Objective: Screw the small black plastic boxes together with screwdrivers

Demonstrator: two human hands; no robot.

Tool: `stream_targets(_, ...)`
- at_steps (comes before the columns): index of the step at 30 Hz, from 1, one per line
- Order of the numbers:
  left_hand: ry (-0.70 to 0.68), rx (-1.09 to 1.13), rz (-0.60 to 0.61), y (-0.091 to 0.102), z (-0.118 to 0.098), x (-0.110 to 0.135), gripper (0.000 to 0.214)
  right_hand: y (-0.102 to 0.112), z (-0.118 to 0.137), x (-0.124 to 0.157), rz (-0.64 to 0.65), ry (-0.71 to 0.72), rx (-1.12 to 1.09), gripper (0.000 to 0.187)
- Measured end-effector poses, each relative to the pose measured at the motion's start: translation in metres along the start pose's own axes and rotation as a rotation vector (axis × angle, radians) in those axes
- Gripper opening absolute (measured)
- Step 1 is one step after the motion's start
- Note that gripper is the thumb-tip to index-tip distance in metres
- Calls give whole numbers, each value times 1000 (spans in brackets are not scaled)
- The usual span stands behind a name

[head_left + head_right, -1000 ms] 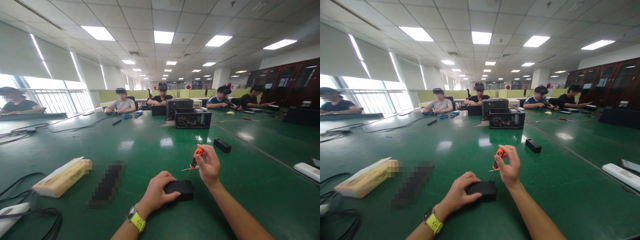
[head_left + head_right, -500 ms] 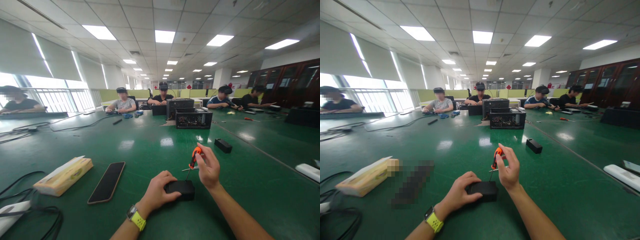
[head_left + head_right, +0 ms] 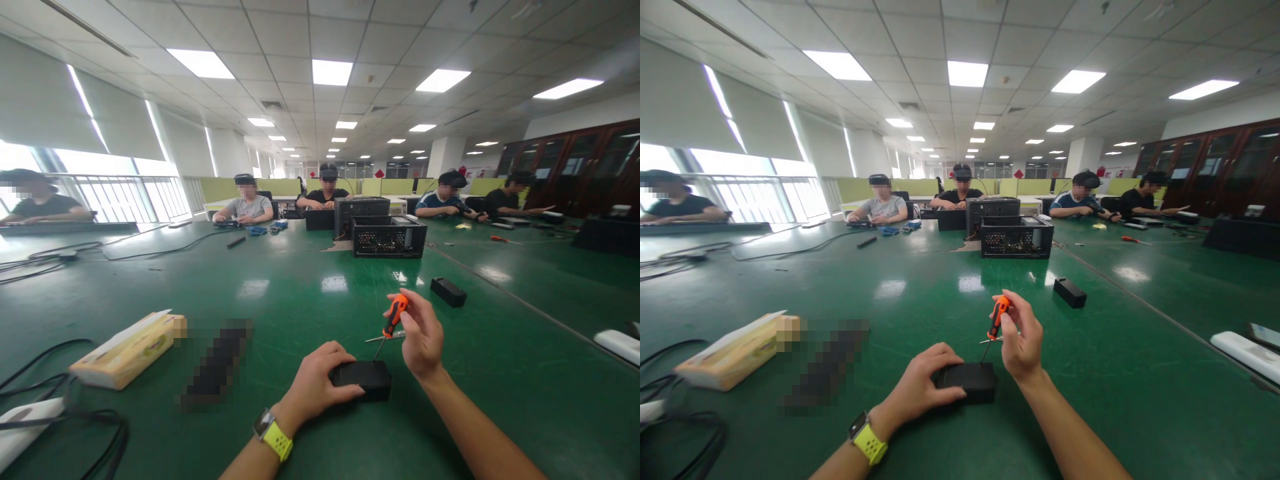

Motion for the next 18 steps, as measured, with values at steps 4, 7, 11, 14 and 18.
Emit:
stream_targets(4,8,7,8,0,0,1,48,1,0,-1,-39,77,73,35)
stream_targets(7,8,10,9,1,-1,1,49,2,2,-3,-77,105,176,32)
stream_targets(11,5,20,3,2,-2,1,43,3,-1,1,-39,13,60,34)
stream_targets(14,3,29,1,3,-3,2,39,3,-2,3,-21,27,31,38)
stream_targets(18,3,33,2,3,-4,2,38,2,6,-1,-53,164,192,38)
Point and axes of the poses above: each hand's wrist, its own x-axis away from the middle knuckle, its own y-axis out of the back of the hand, z = x × y, the point moved 2 cm from there along -x, towards the middle knuckle, and after that the axes turned 4 degrees about z, right-handed, at the moved point
